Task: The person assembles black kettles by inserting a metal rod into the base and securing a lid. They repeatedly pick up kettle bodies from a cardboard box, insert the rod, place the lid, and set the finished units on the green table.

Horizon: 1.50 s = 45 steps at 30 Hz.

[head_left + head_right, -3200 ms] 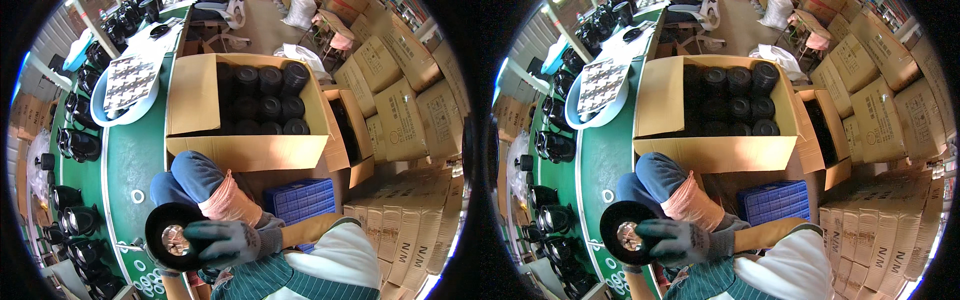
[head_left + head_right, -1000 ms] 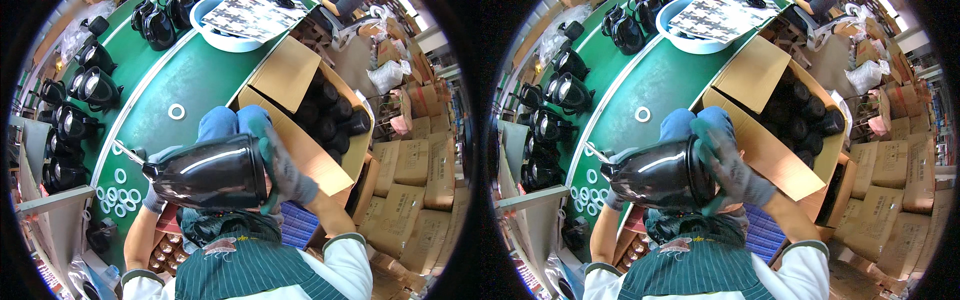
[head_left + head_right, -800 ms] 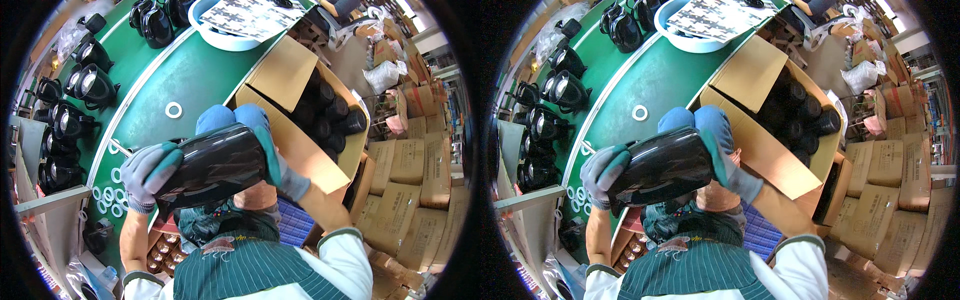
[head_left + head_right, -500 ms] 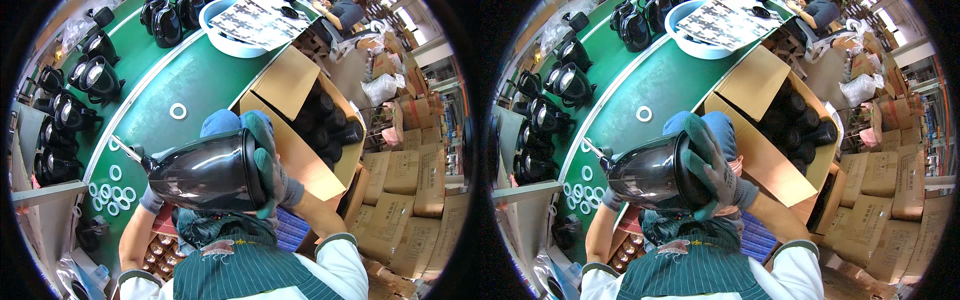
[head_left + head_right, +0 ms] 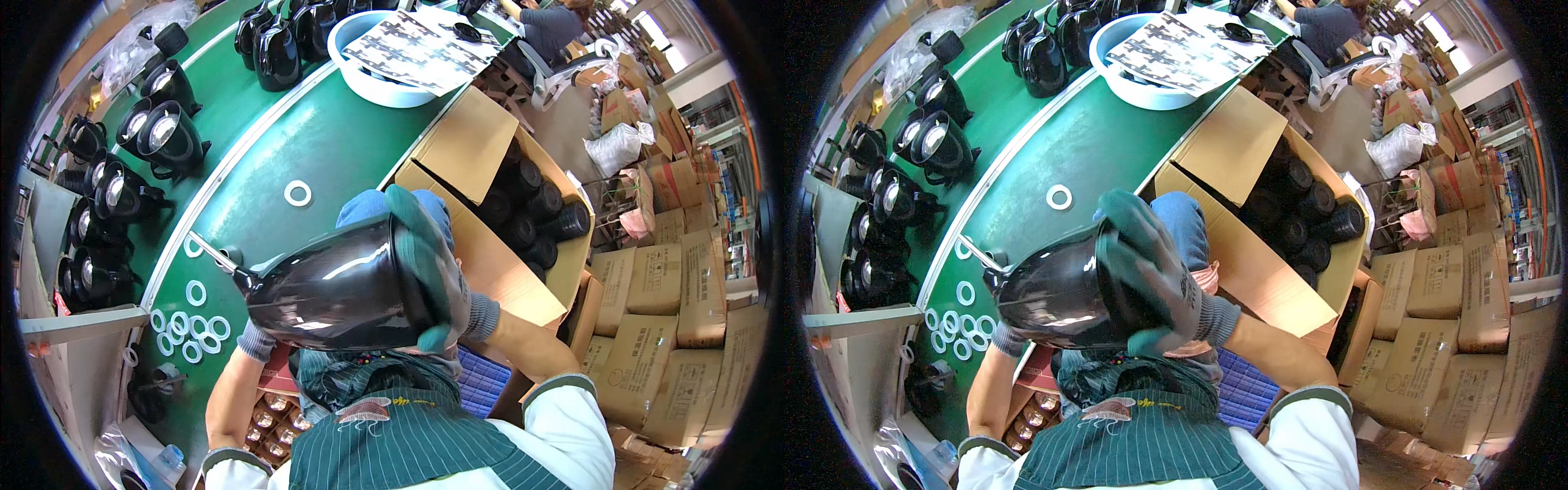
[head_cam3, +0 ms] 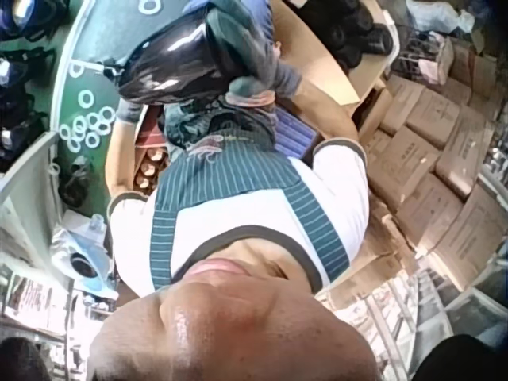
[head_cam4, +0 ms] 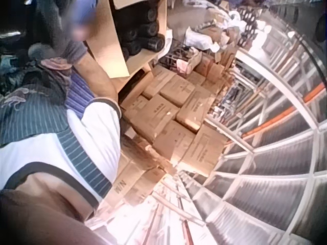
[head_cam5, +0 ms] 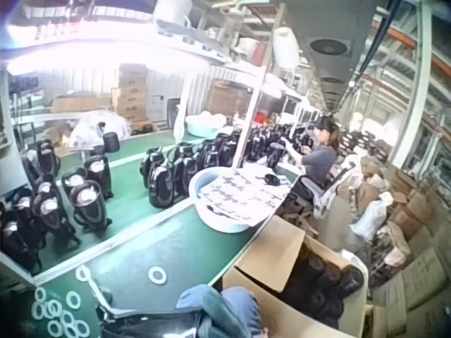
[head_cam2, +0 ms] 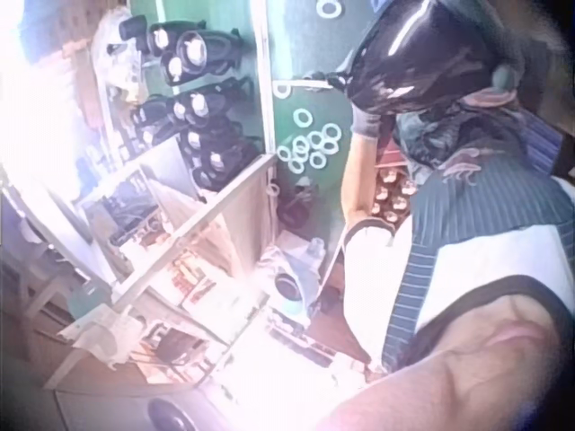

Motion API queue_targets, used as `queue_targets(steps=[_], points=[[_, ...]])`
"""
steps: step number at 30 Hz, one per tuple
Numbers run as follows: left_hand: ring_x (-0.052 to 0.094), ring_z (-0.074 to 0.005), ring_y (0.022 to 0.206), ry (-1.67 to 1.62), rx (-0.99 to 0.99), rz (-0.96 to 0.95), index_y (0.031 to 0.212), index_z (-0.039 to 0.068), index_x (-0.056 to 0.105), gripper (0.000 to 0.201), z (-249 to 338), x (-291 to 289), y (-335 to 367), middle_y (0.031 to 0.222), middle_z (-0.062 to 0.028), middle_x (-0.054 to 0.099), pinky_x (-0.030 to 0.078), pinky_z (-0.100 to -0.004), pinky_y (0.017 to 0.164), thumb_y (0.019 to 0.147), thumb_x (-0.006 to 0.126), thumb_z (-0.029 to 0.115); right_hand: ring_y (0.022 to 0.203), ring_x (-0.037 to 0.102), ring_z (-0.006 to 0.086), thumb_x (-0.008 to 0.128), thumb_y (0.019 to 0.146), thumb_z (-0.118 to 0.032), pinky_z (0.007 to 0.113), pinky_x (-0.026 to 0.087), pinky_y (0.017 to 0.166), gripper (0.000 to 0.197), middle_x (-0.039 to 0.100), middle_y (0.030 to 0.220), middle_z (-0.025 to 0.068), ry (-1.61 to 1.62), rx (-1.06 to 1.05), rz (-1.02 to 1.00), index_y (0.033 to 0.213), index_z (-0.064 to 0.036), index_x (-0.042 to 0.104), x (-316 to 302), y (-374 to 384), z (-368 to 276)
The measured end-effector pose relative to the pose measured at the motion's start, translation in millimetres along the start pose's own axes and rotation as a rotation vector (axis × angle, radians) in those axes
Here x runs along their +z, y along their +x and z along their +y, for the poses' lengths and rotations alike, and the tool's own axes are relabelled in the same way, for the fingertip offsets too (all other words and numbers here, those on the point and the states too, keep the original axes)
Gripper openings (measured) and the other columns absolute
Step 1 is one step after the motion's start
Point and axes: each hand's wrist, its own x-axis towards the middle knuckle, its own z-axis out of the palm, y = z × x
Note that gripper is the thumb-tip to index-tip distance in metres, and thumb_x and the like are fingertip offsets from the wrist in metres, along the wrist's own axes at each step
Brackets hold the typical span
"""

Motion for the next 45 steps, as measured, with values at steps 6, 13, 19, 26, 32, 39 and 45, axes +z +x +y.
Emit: queue_targets(steps=[6, 13, 19, 26, 32, 39, 45], points=[[0.072, -0.0267, 0.104, 0.51, 0.507, -0.131, 0.123, -0.005, 0.068, 0.051, 52.5, -1.7, 28.3, 0.114, -0.017, 0.074, 0.055, -0.0388, 0.096, 0.08, 0.08, 0.02, 0.155, 0.028, 0.026, 0.048, 0.11, -0.041, 0.038, 0.017, 0.127, 0.074, 0.028, 0.169, 0.017, 0.851, 0.784, 0.355, 0.164, 0.0017, 0.021, 26.5, -30.6, -1.9], [0.074, -0.0265, 0.099, -0.178, -0.225, -0.094, 0.112, -0.004, 0.074, 0.046, -20.0, -5.9, -3.4, 0.109, -0.0147, 0.075, 0.056, -0.0355, 0.093, 0.079, 0.08, 0.027, 0.137, 0.045, 0.0485, 0.055, 0.091, -0.075, 0.057, 0.036, 0.115, 0.103, 0.038, 0.155, 0.0293, -0.257, 0.125, 0.082, 0.158, 0.0007, 0.034, -12.5, -5.6, -12.1], [0.074, -0.0264, 0.099, 0.169, 0.02, -0.056, 0.11, -0.005, 0.074, 0.042, 16.1, 6.2, 2.9, 0.107, -0.0156, 0.076, 0.056, -0.0358, 0.092, 0.076, 0.082, 0.019, 0.125, 0.051, 0.0417, 0.046, 0.097, -0.07, 0.051, 0.04, 0.109, 0.089, 0.049, 0.141, 0.0252, 0.057, 0.277, 0.302, 0.152, -0.0005, 0.041, -10.9, -25.1, -4.3], [0.071, -0.0354, 0.109, 0.528, 0.297, -0.064, 0.118, 0.002, 0.071, 0.051, 62.8, 66.3, -1.6, 0.116, -0.0203, 0.072, 0.055, -0.0424, 0.096, 0.071, 0.084, 0.019, 0.135, 0.052, 0.0258, 0.054, 0.102, -0.057, 0.041, 0.04, 0.116, 0.075, 0.054, 0.149, 0.0127, 0.747, 0.797, 0.484, 0.152, -0.0009, 0.047, -15.5, -62.1, 40.3], [0.06, -0.039, 0.129, 0.626, 0.725, -0.777, 0.128, 0.009, 0.067, 0.058, 10.2, 47.6, -26.3, 0.14, -0.02, 0.06, 0.046, -0.0566, 0.111, 0.081, 0.079, 0.042, 0.133, 0.058, 0.0275, 0.085, 0.081, -0.046, 0.041, 0.042, 0.119, 0.091, 0.057, 0.148, 0.0147, 0.9, 0.72, 0.213, 0.149, 0.0036, 0.05, -68.4, -82.6, 69.5], [0.029, -0.0407, 0.153, 1.615, -0.08, -0.7, 0.161, 0.019, 0.034, 0.12, -50.6, -73.9, 35.0, 0.162, -0.0138, 0.039, 0.008, -0.0643, 0.127, 0.062, 0.09, 0.053, 0.139, 0.052, 0.023, 0.099, 0.055, -0.017, 0.038, 0.037, 0.121, 0.112, 0.054, 0.15, 0.0124, 0.689, 0.802, 0.018, 0.152, 0.0003, 0.047, -9.7, -106.8, 47.9], [0.036, -0.0359, 0.151, 1.565, -0.104, -1.182, 0.161, 0.017, 0.033, 0.143, -80.7, -98.8, 63.3, 0.159, -0.0149, 0.043, 0.007, -0.0656, 0.128, 0.036, 0.1, 0.036, 0.139, 0.052, 0.0211, 0.101, 0.06, -0.02, 0.037, 0.04, 0.119, 0.114, 0.051, 0.153, 0.0111, 0.693, 0.766, 0.089, 0.155, -0.0016, 0.041, -5.1, -118.3, 48.0]])
